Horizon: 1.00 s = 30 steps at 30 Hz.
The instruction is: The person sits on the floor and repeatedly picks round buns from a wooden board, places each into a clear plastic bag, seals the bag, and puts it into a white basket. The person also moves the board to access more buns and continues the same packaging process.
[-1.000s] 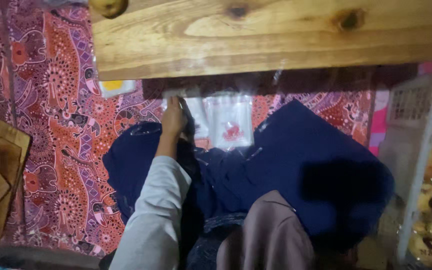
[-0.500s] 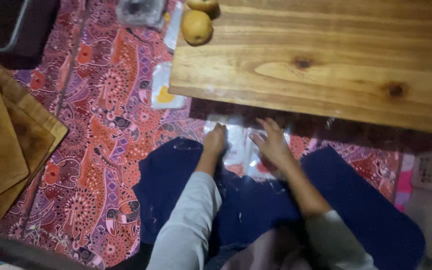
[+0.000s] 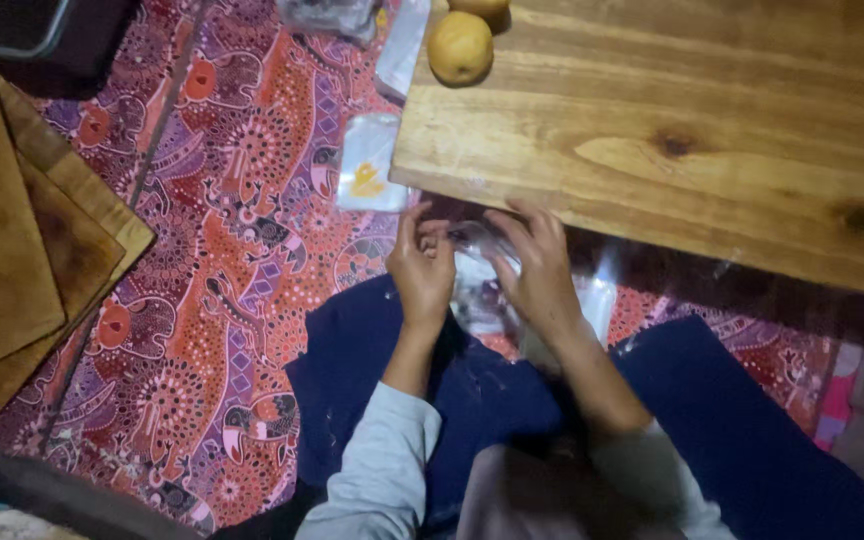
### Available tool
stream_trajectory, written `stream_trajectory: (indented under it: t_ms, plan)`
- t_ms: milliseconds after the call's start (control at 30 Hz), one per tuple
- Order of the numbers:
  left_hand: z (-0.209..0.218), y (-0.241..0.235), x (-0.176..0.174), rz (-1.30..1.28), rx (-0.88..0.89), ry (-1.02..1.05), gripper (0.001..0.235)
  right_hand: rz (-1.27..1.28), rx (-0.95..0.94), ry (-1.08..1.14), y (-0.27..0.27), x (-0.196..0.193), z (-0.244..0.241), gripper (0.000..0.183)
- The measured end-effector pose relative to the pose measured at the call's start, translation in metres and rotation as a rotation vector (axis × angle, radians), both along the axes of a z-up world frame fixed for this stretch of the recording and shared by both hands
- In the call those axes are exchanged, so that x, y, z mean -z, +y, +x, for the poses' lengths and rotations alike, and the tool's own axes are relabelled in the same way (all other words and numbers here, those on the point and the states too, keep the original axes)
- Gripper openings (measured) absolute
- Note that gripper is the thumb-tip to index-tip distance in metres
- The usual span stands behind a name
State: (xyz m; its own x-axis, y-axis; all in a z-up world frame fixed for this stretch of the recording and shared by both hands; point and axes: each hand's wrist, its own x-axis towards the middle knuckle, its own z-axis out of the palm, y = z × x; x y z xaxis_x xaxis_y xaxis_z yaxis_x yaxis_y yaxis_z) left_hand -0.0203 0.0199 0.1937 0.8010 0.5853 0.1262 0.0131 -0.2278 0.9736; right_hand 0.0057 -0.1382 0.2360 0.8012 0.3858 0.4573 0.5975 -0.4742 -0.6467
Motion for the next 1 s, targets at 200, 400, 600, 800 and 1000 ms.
stream_trajectory:
  t_ms: [200, 400, 600, 800, 1000]
  plan:
    - [-0.027, -0.02, -0.012, 0.327, 0.114, -0.316, 0.033, 0.132, 0.011, 0.395, 0.026, -0.029, -0.007, 0.034]
    - [-0.003, 0.012, -0.021, -0.975, 0.146, -0.489, 0.059, 0.025, -0.315, -0.042, 0.049, 0.01, 0.028, 0.048]
    - [0.054, 0.097, 0.035, -1.332, 0.161, -0.608, 0.022, 0.112, 0.192, 0.51, 0.084, 0.032, 0.119, 0.033]
    - [0.058, 0.129, 0.044, -1.635, -0.044, -0.643, 0.018, -0.291, 0.599, -0.166, 0.138, 0.065, 0.225, 0.096]
    - [0.056, 0.152, 0.065, -1.739, -0.082, -0.776, 0.027, 0.597, -0.101, 0.47, 0.119, 0.018, 0.11, 0.075]
